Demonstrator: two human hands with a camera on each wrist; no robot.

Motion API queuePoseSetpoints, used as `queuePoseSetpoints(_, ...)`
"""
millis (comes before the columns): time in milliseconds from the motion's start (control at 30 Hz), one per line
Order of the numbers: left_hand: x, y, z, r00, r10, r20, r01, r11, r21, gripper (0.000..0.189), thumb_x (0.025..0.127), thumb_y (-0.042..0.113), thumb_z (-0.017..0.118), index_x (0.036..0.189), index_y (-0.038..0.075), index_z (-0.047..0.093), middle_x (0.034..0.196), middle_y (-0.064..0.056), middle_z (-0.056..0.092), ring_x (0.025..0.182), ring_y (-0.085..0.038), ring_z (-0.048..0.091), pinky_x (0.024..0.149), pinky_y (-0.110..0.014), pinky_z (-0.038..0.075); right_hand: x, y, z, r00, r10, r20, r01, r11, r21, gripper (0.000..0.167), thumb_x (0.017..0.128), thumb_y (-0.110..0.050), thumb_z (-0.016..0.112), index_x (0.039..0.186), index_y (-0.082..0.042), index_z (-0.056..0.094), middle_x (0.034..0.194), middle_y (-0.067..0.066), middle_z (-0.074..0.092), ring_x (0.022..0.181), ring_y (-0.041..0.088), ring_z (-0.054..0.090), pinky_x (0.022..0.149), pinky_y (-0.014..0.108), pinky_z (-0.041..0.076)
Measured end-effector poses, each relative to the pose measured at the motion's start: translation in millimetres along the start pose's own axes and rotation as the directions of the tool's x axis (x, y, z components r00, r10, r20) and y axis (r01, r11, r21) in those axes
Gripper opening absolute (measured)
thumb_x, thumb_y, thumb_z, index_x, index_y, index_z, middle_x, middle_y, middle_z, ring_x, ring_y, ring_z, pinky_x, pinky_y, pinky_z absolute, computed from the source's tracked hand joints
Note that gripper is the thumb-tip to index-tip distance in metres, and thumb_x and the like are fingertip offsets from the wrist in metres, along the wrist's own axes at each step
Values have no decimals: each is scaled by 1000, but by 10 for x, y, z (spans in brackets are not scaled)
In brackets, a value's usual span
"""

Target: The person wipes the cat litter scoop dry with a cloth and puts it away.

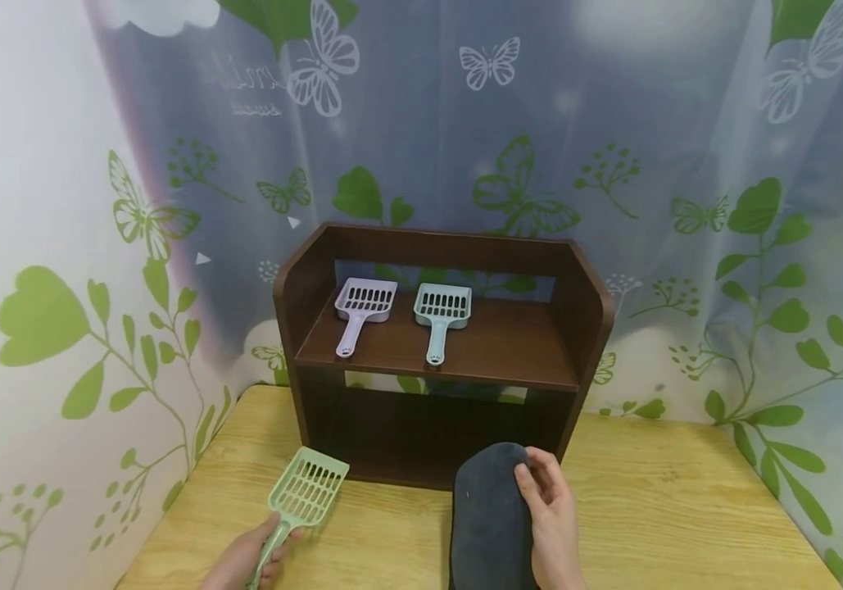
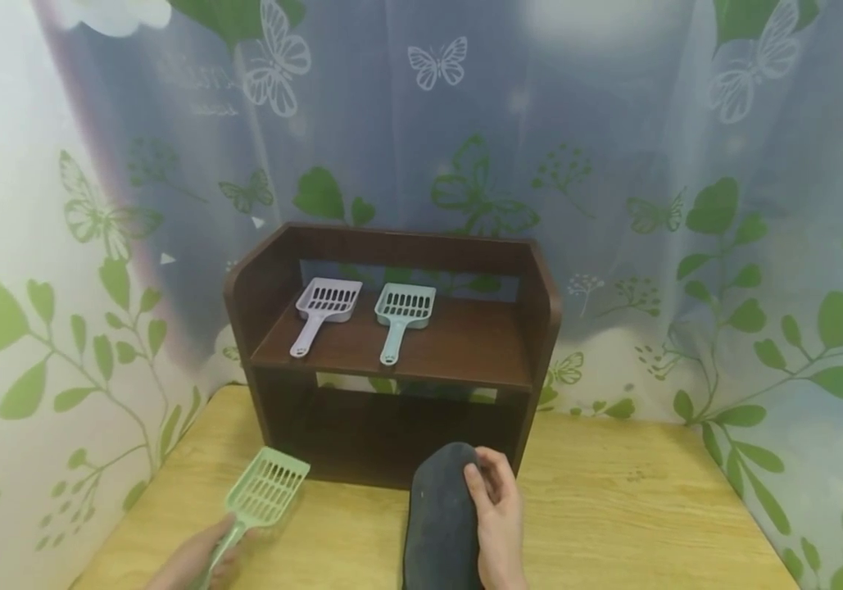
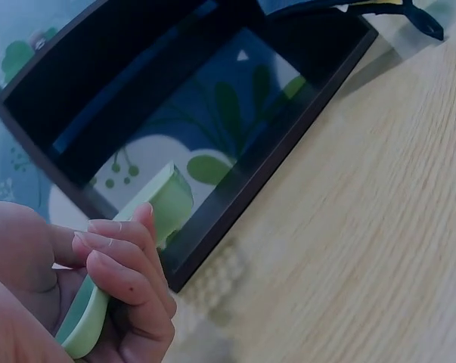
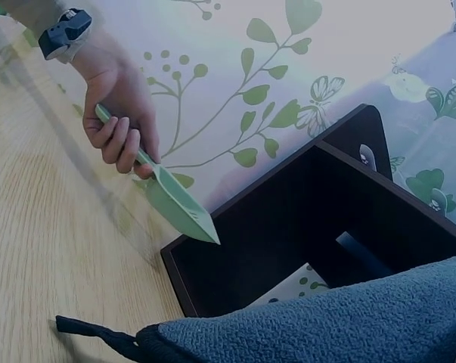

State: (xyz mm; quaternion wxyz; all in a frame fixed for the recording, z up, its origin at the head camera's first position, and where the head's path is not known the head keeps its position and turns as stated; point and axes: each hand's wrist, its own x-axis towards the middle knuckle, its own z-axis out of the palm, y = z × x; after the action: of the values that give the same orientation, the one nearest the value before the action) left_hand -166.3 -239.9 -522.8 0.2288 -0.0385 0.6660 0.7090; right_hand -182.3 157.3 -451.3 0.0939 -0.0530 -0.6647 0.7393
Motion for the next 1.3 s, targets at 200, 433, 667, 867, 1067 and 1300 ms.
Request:
queuePoseSetpoints(200, 102, 110, 210, 999, 32, -25, -28, 989, 143, 54, 113, 32, 26, 117, -11, 57, 70, 6, 45, 57, -4, 40, 51, -15, 36, 10, 11, -32, 1000, -4, -8, 4, 1000, 9, 30, 104, -26, 60, 128, -9, 55, 114, -10, 61, 104, 8, 60, 87, 21, 51)
queuePoseSetpoints(433, 232, 219, 470, 999, 52, 16, -54, 981, 184, 54, 112, 38, 31, 114, -7, 61, 69, 7, 44, 56, -4, 37, 52, -16, 35, 19, 13, -56, 1000, 6, -17, -5, 1000, 1, 30, 104, -27, 60, 127, -10, 55, 114, -10, 61, 105, 8, 59, 87, 20, 50)
queuePoseSetpoints(667, 309, 369, 699, 998, 52, 28, -57, 974, 219, 54, 110, 43, 36, 111, -3, 64, 69, 7, 46, 56, -4, 38, 53, -17, 36, 27, 7, -76, 999, 4, -40, -5, 1000, -8, 32, 104, -27, 60, 129, -9, 55, 115, -10, 60, 106, 8, 58, 88, 20, 50)
queuePoseSetpoints(867, 394, 492, 896, 995, 76, 62, -89, 967, 238, 54, 109, 44, 39, 112, -2, 66, 70, 6, 50, 55, -3, 40, 52, -15, 37, 44, -15, -120, 996, 9, -85, -9, 1000, -7, 35, 103, -29, 60, 132, -10, 54, 116, -12, 59, 107, 3, 56, 88, 17, 49)
queuePoseSetpoints(1067, 468, 588, 1081, 989, 96, 113, -122, 960, 252, 52, 109, 42, 40, 117, -3, 66, 71, 6, 50, 56, -3, 39, 53, -16, 36, 87, -68, -151, 990, -45, -130, 44, 999, -5, 36, 103, -27, 61, 134, -9, 55, 117, -13, 61, 108, 3, 57, 89, 15, 49)
queuePoseSetpoints(1300, 496, 660, 1288, 976, 120, 180, -165, 952, 257, 52, 109, 40, 41, 114, -6, 66, 70, 4, 51, 54, -3, 39, 52, -16, 36, 154, -185, -124, 960, -211, -183, 215, 977, 2, 28, 101, -13, 63, 126, 0, 60, 111, -9, 66, 106, 7, 61, 87, 15, 51)
